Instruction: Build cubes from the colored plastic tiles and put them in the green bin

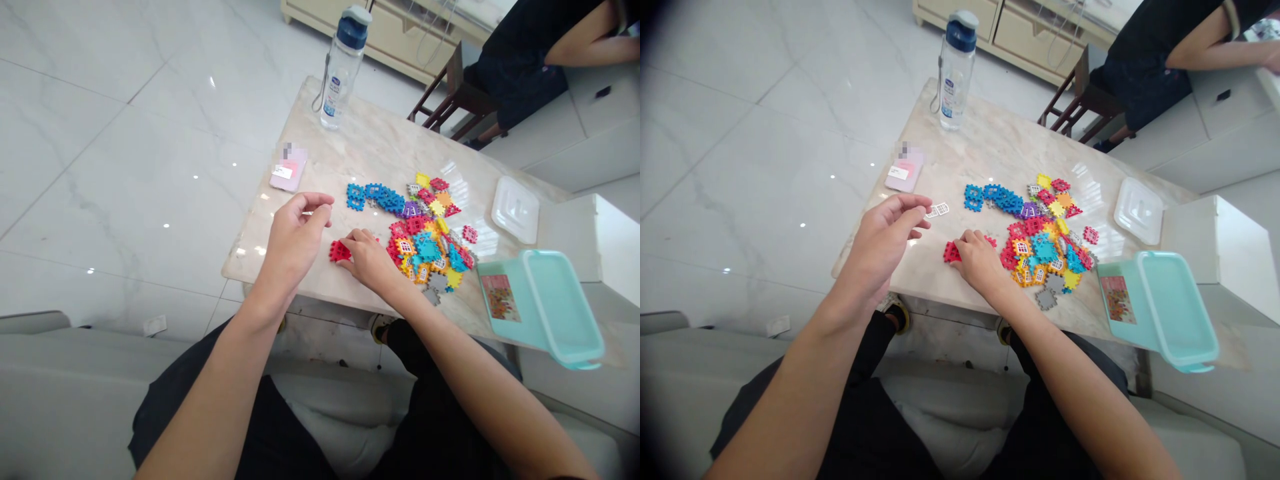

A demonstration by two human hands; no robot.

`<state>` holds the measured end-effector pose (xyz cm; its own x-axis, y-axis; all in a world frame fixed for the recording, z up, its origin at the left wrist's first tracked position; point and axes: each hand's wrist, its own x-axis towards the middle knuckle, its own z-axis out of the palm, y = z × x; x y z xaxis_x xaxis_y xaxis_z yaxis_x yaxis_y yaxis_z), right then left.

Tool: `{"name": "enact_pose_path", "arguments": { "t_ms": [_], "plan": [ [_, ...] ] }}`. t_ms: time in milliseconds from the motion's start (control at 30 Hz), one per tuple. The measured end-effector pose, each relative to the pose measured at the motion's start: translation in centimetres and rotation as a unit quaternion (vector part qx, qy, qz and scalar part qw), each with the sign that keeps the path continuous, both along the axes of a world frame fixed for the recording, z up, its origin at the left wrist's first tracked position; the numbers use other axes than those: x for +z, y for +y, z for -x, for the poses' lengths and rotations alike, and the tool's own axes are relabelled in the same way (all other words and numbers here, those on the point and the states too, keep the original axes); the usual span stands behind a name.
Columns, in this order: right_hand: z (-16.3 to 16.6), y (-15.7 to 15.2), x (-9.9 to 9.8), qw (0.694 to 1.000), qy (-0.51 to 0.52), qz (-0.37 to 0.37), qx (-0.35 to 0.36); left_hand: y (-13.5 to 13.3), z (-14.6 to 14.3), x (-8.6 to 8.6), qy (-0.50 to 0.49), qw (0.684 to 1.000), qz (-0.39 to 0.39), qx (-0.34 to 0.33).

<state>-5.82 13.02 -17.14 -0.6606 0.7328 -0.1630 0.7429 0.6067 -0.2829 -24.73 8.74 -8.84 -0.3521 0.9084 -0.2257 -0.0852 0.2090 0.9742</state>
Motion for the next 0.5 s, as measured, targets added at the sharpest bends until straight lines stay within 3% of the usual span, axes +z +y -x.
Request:
{"name": "enact_pose_path", "arguments": {
  "t_ms": [500],
  "plan": [
    [-0.35, 0.31, -0.52, 1.0, -0.015, 0.004, 0.02, 0.01, -0.12, -0.13, -0.003, 1.0, 0.001, -0.007]
  ]
}}
